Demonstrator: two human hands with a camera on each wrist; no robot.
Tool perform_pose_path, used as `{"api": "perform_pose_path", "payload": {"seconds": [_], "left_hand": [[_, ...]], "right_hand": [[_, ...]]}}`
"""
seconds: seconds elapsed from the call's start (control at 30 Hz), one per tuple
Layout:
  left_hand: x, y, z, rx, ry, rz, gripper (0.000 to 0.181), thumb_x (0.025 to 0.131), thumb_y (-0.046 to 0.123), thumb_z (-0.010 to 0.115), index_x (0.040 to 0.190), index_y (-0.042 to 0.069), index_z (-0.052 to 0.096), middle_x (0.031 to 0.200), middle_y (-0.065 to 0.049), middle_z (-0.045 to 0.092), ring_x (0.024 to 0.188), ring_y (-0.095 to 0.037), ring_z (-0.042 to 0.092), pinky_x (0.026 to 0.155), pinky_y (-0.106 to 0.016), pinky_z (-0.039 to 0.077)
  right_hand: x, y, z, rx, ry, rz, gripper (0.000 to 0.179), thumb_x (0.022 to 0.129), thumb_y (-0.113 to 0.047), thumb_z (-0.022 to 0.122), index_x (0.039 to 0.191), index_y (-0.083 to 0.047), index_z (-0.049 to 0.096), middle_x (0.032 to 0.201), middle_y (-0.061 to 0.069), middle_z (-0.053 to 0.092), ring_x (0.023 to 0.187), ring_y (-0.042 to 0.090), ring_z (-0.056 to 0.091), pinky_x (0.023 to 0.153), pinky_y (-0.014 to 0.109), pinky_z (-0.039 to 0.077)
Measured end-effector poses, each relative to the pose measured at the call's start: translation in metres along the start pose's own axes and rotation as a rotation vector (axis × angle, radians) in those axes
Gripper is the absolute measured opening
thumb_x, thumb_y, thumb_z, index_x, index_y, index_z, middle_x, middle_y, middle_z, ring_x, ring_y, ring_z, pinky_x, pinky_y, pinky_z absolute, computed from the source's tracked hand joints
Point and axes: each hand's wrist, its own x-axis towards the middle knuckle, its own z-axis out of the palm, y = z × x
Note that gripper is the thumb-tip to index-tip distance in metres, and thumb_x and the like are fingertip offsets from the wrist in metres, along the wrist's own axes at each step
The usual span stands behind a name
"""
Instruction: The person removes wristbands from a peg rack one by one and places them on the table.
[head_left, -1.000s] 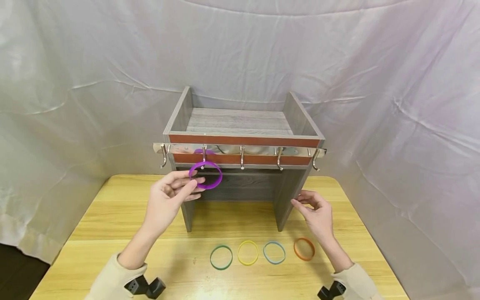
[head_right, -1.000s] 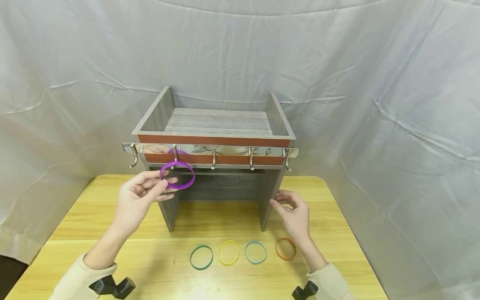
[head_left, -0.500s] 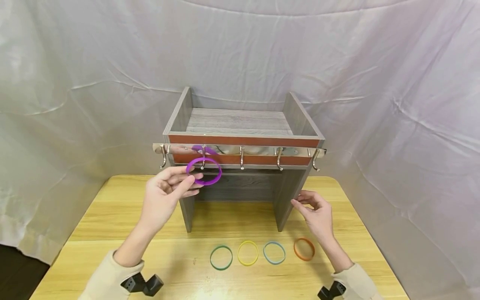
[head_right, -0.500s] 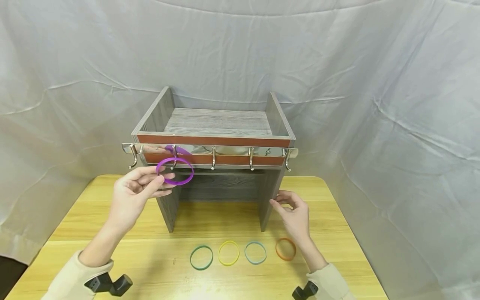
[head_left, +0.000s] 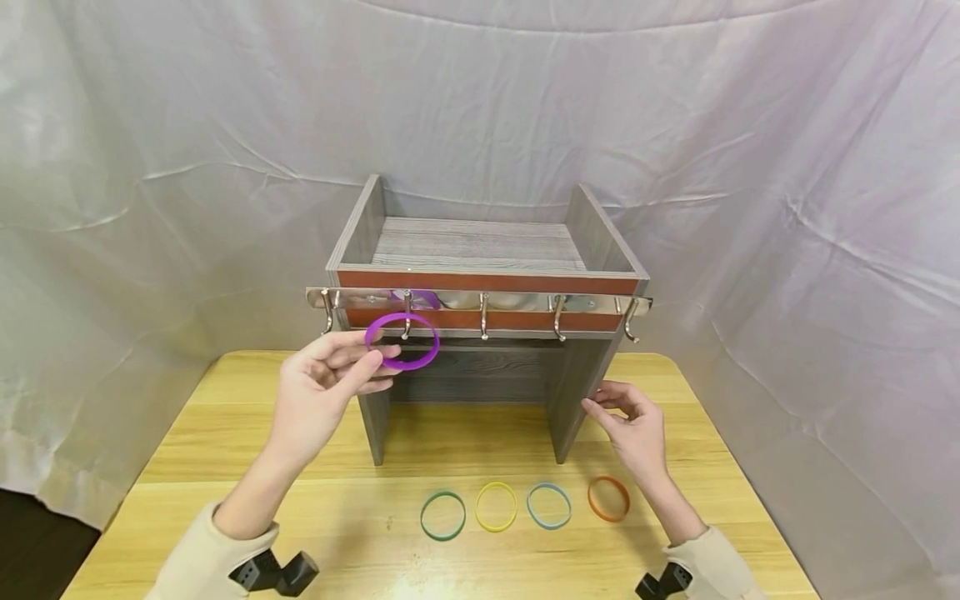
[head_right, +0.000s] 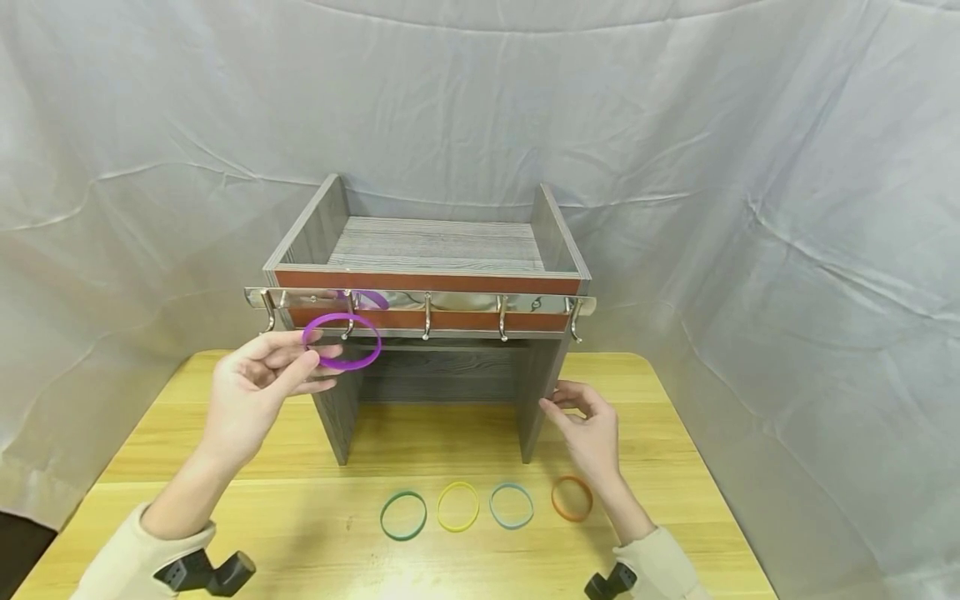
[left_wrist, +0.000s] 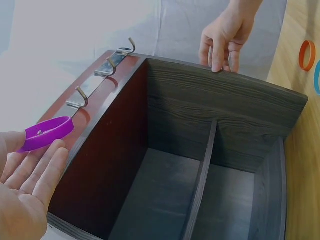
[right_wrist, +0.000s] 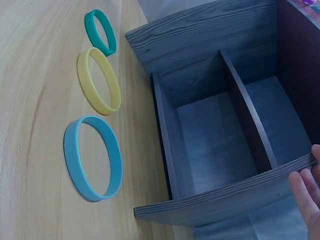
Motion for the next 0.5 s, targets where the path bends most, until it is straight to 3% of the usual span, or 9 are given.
{"api": "perform_pose_path", "payload": {"seconds": [0.23,0.5], "left_hand": [[-0.004,0.002,-0.005,0.021,-0.035,-0.001,0.031,0.098,-0.013,0.063,0.118,0.009,0.073,0.105,0.003,0.083,0.091,-0.014,0.082,0.076,-0.037,0.069],[-0.011,0.000,-0.009,-0.007,-0.057,0.053,0.033,0.096,-0.020,0.059,0.117,0.003,0.072,0.106,-0.004,0.083,0.090,-0.016,0.082,0.073,-0.036,0.069]], "right_hand": [[0.000,0.000,0.000,-0.008,0.003,0.004,0.026,0.086,0.014,0.078,0.109,0.016,0.068,0.086,-0.013,0.074,0.078,-0.001,0.070,0.064,0.010,0.061],[0.000,0.000,0.000,0.005,0.002,0.000,0.026,0.086,0.014,0.078,0.109,0.017,0.067,0.086,-0.012,0.074,0.078,-0.001,0.070,0.064,0.011,0.061]]}}
